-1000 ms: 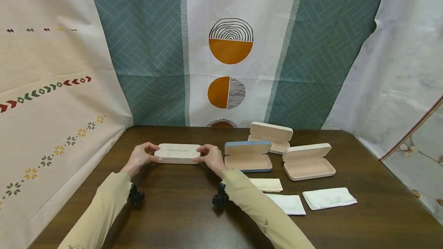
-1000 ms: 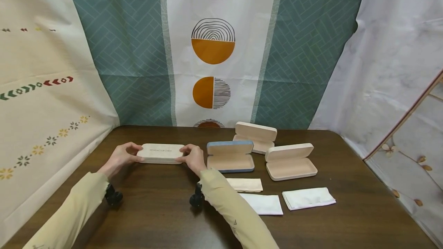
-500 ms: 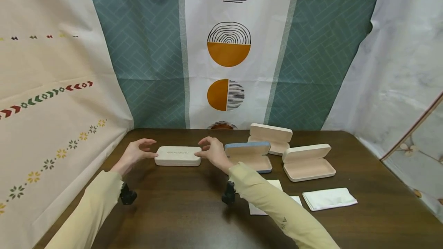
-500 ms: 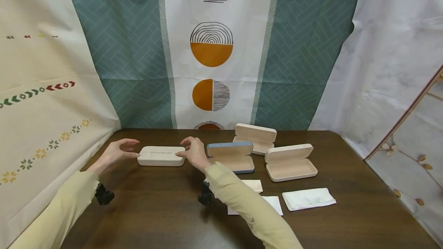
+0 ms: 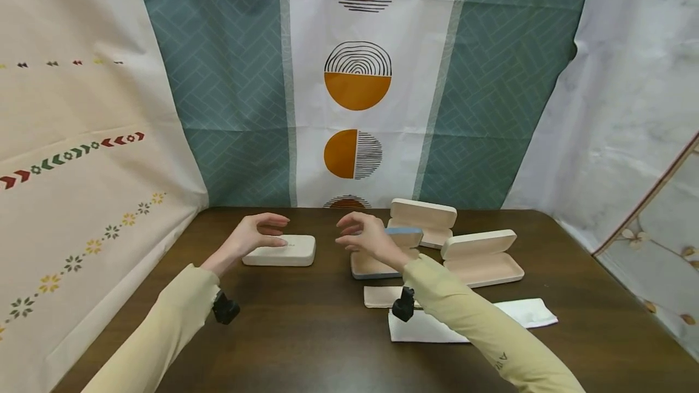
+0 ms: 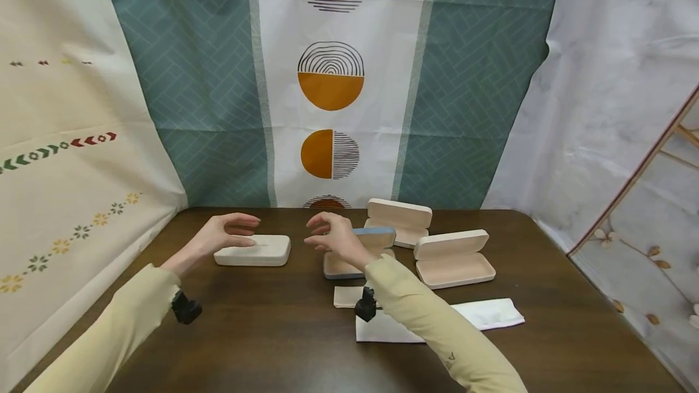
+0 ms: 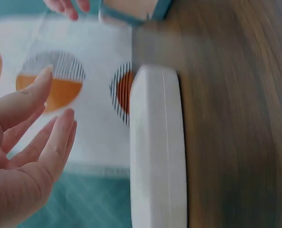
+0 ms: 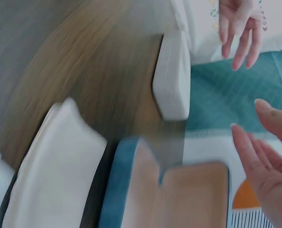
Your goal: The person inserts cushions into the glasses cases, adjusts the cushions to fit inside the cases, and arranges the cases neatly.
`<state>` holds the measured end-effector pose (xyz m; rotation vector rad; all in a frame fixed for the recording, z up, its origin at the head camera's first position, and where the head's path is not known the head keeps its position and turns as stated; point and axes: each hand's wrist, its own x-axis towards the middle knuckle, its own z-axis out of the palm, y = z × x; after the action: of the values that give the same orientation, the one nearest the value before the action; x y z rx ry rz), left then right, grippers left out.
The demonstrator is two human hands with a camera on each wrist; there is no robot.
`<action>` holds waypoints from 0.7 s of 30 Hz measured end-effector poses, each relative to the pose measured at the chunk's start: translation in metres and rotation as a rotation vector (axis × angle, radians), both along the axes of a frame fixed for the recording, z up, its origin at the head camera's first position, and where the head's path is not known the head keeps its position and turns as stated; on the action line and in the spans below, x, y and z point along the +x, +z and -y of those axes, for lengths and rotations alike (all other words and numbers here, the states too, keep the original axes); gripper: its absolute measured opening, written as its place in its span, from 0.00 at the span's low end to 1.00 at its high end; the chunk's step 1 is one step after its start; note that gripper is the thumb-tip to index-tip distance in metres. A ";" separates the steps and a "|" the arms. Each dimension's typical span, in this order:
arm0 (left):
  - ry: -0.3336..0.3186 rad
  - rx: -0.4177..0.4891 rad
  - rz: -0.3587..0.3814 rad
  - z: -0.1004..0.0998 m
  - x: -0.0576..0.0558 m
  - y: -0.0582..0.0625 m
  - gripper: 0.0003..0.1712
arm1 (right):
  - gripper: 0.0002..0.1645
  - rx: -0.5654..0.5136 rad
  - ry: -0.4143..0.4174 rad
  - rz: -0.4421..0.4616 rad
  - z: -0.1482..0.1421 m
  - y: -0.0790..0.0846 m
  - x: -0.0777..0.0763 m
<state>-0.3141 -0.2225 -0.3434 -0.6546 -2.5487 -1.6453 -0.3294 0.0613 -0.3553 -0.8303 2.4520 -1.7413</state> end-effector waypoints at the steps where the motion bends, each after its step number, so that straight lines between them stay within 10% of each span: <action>1: -0.013 0.008 0.003 -0.006 0.001 0.001 0.28 | 0.17 0.002 0.010 -0.004 -0.006 0.000 0.000; 9: -0.108 0.045 0.081 -0.057 0.005 0.003 0.20 | 0.17 -0.003 0.082 -0.027 -0.047 0.001 0.001; 21: -0.268 -0.045 0.054 -0.115 0.004 -0.027 0.14 | 0.10 0.130 0.045 -0.057 -0.109 -0.023 0.016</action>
<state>-0.3103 -0.1078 -0.3701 -1.0086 -2.6396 -1.7033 -0.3139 0.1701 -0.3784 -0.9271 2.5288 -1.5452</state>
